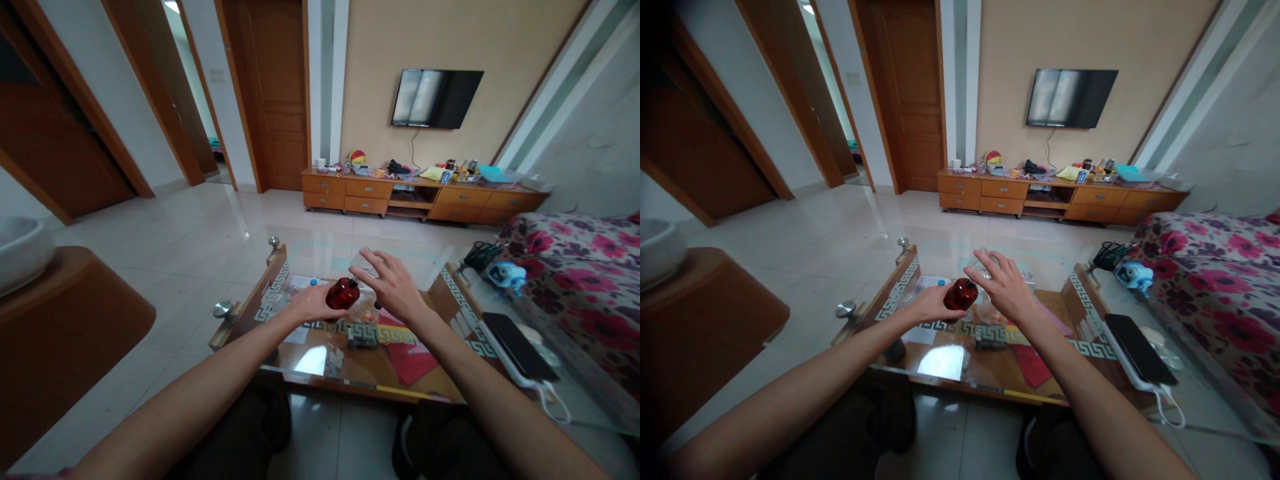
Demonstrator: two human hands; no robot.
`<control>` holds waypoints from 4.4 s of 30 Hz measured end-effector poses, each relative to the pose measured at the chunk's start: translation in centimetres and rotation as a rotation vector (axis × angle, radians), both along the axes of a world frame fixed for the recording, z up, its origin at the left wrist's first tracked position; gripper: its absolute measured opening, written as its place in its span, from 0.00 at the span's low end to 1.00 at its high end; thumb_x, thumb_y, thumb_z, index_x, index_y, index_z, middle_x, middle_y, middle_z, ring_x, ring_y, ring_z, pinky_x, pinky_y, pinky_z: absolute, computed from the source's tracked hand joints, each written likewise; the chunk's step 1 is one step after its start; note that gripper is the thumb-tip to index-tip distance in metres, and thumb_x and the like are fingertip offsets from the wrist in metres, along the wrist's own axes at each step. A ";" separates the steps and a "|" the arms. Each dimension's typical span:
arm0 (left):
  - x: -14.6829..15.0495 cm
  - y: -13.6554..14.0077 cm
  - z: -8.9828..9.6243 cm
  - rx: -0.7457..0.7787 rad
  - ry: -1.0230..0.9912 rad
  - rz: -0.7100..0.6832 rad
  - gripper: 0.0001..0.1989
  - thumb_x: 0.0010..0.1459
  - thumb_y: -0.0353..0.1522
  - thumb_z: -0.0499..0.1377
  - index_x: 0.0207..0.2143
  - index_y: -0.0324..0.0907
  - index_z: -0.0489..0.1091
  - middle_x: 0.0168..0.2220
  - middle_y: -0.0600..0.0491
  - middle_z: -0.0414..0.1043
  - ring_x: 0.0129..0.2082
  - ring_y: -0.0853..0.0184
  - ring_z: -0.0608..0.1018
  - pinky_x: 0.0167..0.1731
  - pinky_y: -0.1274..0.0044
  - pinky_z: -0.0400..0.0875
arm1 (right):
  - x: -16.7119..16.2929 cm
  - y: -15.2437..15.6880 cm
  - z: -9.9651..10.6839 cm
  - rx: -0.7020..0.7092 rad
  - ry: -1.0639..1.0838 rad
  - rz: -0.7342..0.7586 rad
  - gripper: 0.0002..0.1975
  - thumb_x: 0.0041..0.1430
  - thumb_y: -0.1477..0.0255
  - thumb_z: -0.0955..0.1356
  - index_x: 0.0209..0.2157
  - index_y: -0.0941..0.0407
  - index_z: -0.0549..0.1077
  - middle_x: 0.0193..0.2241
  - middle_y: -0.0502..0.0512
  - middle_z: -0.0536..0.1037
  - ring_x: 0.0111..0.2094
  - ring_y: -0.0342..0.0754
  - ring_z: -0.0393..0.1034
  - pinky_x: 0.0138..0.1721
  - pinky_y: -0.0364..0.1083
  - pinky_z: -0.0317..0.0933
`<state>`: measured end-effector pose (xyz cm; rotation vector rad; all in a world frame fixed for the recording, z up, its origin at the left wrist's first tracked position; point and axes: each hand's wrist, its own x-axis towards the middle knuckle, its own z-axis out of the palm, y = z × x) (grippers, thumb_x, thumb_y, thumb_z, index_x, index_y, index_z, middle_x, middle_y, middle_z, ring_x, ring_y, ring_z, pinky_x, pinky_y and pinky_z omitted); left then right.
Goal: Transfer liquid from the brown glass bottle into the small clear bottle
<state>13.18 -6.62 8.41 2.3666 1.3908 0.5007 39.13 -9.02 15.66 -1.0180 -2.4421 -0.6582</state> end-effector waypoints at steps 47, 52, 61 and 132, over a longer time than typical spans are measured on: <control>0.0 -0.1 0.0 -0.013 -0.014 0.011 0.48 0.49 0.64 0.63 0.65 0.48 0.68 0.47 0.41 0.81 0.48 0.41 0.81 0.45 0.59 0.73 | 0.1 0.5 -0.6 0.024 -0.028 0.005 0.35 0.63 0.79 0.71 0.68 0.41 0.63 0.75 0.53 0.51 0.67 0.67 0.55 0.61 0.66 0.60; -0.1 -0.1 -0.1 -0.019 -0.030 0.011 0.48 0.48 0.64 0.64 0.65 0.48 0.68 0.48 0.41 0.80 0.47 0.42 0.81 0.45 0.60 0.72 | 0.1 0.4 -0.4 0.026 -0.024 0.008 0.36 0.63 0.79 0.71 0.68 0.41 0.63 0.75 0.52 0.51 0.67 0.66 0.55 0.61 0.66 0.60; -0.3 0.0 -0.2 -0.037 -0.080 -0.008 0.47 0.48 0.62 0.66 0.64 0.48 0.68 0.47 0.42 0.80 0.48 0.43 0.80 0.45 0.61 0.71 | 0.0 0.5 -0.6 -0.024 0.022 0.000 0.40 0.60 0.85 0.70 0.68 0.40 0.63 0.76 0.49 0.48 0.68 0.66 0.54 0.63 0.66 0.59; -2.3 1.6 -2.9 -0.301 -0.301 -0.108 0.35 0.44 0.50 0.74 0.52 0.42 0.76 0.47 0.45 0.81 0.45 0.52 0.82 0.50 0.62 0.75 | 14.6 3.0 -10.3 -0.587 0.586 -0.326 0.39 0.53 0.55 0.77 0.63 0.52 0.71 0.54 0.61 0.79 0.43 0.58 0.77 0.47 0.58 0.72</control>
